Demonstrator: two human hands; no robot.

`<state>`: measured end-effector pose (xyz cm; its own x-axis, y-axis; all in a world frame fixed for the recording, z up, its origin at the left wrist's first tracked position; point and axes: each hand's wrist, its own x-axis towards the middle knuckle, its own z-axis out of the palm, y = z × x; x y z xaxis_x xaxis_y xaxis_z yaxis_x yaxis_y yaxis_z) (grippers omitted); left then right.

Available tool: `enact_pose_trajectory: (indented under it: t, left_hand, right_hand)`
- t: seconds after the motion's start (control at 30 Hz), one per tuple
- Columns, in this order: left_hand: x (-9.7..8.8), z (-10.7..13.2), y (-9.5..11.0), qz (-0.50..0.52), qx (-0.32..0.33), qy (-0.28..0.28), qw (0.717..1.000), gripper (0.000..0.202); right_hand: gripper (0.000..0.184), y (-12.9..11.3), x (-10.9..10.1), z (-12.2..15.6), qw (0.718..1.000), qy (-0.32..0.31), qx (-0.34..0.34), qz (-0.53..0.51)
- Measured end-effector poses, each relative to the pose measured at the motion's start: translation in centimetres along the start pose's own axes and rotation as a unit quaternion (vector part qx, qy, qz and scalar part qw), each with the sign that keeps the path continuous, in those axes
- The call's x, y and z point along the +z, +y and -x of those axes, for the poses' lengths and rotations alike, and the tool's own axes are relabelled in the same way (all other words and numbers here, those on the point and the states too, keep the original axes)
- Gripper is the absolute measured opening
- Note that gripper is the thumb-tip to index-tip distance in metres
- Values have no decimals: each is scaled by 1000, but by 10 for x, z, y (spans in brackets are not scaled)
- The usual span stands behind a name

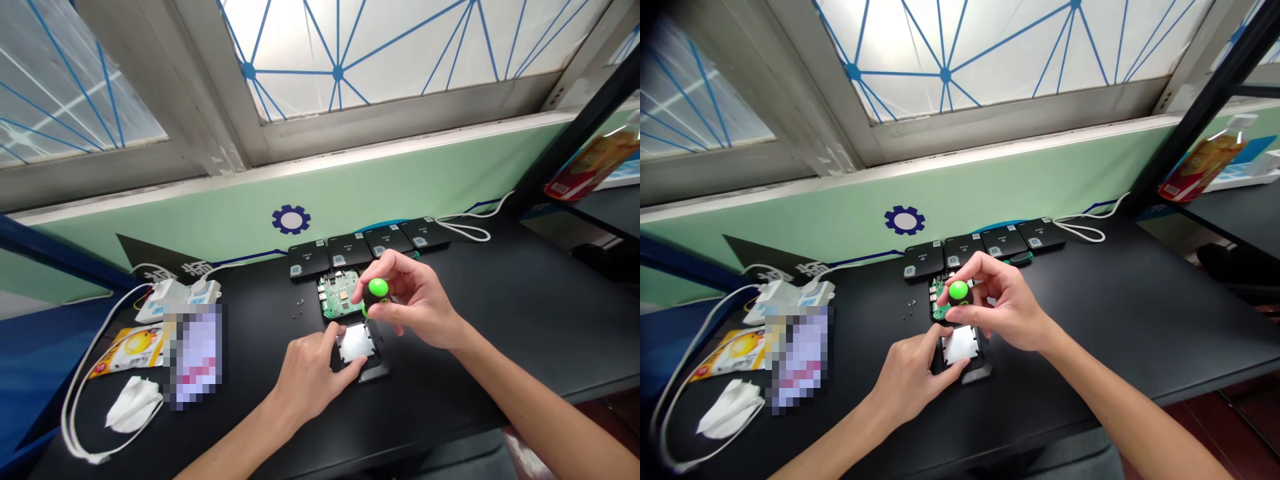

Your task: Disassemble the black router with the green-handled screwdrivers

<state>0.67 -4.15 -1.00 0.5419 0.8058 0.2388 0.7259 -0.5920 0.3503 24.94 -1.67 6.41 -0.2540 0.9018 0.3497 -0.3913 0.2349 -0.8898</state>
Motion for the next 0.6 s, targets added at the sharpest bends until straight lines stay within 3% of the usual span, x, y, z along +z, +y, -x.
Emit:
enact_pose_trajectory:
  t: [0.17, 0.33, 0.6]
  left_hand:
    - [-1, -1, 1, -7, 4, 8, 1000, 36]
    - [-2, -1, 2, -1, 2, 0, 1000, 37]
    - [-1, 0, 1, 3, -3, -3, 1000, 39]
  right_hand:
    - [23, -1, -5, 2, 998, -23, -17, 55]
    - [29, -4, -6, 2, 996, -68, -15, 51]
    - [21, -4, -2, -2, 999, -40, 12, 11]
